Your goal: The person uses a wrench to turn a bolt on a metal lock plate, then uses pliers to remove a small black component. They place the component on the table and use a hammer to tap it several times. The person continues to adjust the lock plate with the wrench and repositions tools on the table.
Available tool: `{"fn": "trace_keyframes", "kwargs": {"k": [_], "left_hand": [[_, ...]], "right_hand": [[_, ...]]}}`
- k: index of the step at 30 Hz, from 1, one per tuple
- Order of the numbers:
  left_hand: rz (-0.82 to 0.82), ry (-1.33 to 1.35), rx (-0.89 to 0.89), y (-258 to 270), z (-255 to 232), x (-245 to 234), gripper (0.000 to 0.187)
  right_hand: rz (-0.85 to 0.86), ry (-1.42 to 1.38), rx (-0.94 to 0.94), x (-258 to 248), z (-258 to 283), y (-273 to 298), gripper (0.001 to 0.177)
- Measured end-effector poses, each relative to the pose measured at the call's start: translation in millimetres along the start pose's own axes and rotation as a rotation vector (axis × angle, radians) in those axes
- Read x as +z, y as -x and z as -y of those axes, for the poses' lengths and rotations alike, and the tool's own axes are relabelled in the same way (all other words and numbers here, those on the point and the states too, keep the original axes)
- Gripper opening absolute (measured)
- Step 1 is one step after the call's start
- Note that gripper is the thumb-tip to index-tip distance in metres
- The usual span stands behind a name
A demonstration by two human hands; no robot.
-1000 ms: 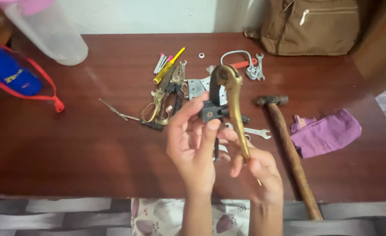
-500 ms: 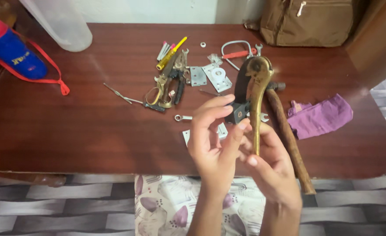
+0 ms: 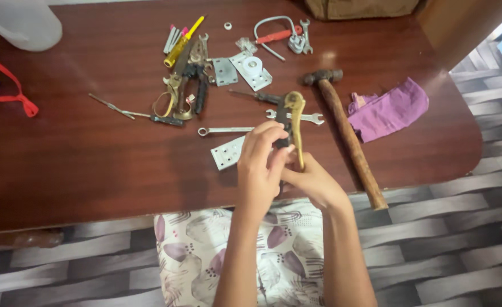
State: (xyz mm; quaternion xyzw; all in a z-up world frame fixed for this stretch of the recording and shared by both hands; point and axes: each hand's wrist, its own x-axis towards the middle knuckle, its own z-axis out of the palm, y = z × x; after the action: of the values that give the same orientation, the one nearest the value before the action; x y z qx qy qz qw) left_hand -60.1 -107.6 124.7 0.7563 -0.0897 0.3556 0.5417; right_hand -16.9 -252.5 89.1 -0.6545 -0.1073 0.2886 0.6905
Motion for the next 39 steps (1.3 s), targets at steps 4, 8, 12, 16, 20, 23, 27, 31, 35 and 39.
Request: {"fn": "trace_keyframes", "kwargs": {"k": [4, 8, 12, 16, 20, 23, 27, 31, 35, 39], "left_hand": [[0.092, -0.119, -0.050, 6, 20, 0, 0.029], [0.182, -0.393, 0.132, 4, 32, 3, 0.032], [0.336, -0.621, 0.480, -21, 60, -2, 0.029], [0.423, -0.740, 0.789, -40, 87, -9, 0.029], [0.396, -0.792, 0.875, -49, 96, -11, 0.032], [0.369, -0.806, 0.901, -53, 95, -10, 0.035], [0.338, -0.830, 0.928, -63, 93, -7, 0.039], [0.341, -0.812, 0.946, -71, 81, -7, 0.042], [0.305, -0.818, 0.958, -80, 60, -12, 0.041], [0.286, -0.757, 0.957, -89, 37, -20, 0.042]], "right_hand": [[-0.003, -0.013, 0.012, 2, -16, -9, 0.019], [-0.126, -0.038, 0.061, 0, -35, -25, 0.026], [-0.153, -0.101, 0.099, -7, -48, -32, 0.032], [-0.196, -0.045, 0.114, -3, -54, -35, 0.041], [-0.285, -0.026, 0.061, 4, -54, -41, 0.040], [-0.315, 0.002, 0.048, 4, -51, -40, 0.037], [-0.324, 0.014, 0.032, 1, -42, -36, 0.032], [-0.358, 0.000, 0.008, 2, -31, -28, 0.029], [-0.375, 0.045, -0.056, 4, -14, -19, 0.028], [-0.286, 0.142, -0.199, 1, 10, 1, 0.024]]}}
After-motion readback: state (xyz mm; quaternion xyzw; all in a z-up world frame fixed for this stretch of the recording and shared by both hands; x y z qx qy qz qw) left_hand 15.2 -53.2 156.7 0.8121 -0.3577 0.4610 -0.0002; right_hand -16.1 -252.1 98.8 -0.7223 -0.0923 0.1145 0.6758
